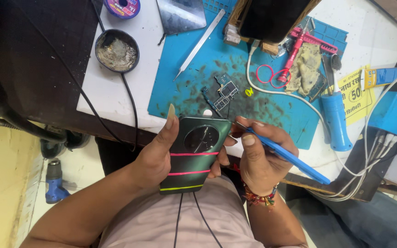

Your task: The person solders a small electronic component on a circuit board using a soldering iron and tweezers. They then pick up a smartphone, remove rubber bands, and use a blue plastic tool to pry at the back cover before returning to soldering the circuit board.

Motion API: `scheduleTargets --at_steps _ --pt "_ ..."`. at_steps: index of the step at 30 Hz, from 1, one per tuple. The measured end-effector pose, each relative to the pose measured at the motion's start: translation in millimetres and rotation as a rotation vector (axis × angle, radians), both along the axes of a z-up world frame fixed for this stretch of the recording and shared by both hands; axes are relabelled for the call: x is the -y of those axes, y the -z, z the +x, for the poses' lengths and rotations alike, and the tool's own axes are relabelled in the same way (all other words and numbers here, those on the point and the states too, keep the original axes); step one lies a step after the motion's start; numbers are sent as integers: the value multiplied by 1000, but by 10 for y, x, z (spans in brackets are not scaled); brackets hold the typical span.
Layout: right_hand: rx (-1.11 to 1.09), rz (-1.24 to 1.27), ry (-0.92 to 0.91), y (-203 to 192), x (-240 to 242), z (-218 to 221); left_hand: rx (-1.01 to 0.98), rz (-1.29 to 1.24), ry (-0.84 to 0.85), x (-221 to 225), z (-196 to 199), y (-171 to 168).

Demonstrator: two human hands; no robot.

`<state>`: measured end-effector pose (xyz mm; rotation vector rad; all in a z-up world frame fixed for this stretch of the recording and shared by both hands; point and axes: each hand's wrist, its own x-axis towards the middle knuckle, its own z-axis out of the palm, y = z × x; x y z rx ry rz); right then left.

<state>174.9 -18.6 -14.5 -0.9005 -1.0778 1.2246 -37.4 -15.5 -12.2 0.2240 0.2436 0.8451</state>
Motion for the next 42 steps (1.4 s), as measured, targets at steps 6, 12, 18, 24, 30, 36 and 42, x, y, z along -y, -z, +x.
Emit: scheduleTargets --at_steps 6,12,18,24,30,36,42 --pt "247 131 32 -90 -44 -91 -146 33 11 17 -15 17" --pt "497 111 29 -83 -121 73 -188 33 22 46 16 45" --pt "30 -254 -17 -117 -157 200 -66 63 56 -20 18 24" --pt "-393 -458 -172 -145 -155 284 -25 75 47 -54 70 22" --pt "-500 -465 -241 -143 -89 336 -8 108 65 -30 89 48" --pt "-496 -398 -239 -172 -100 341 7 49 89 5 83 39" --pt "-349 -265 -160 -202 -43 314 -15 -41 55 -20 126 51"
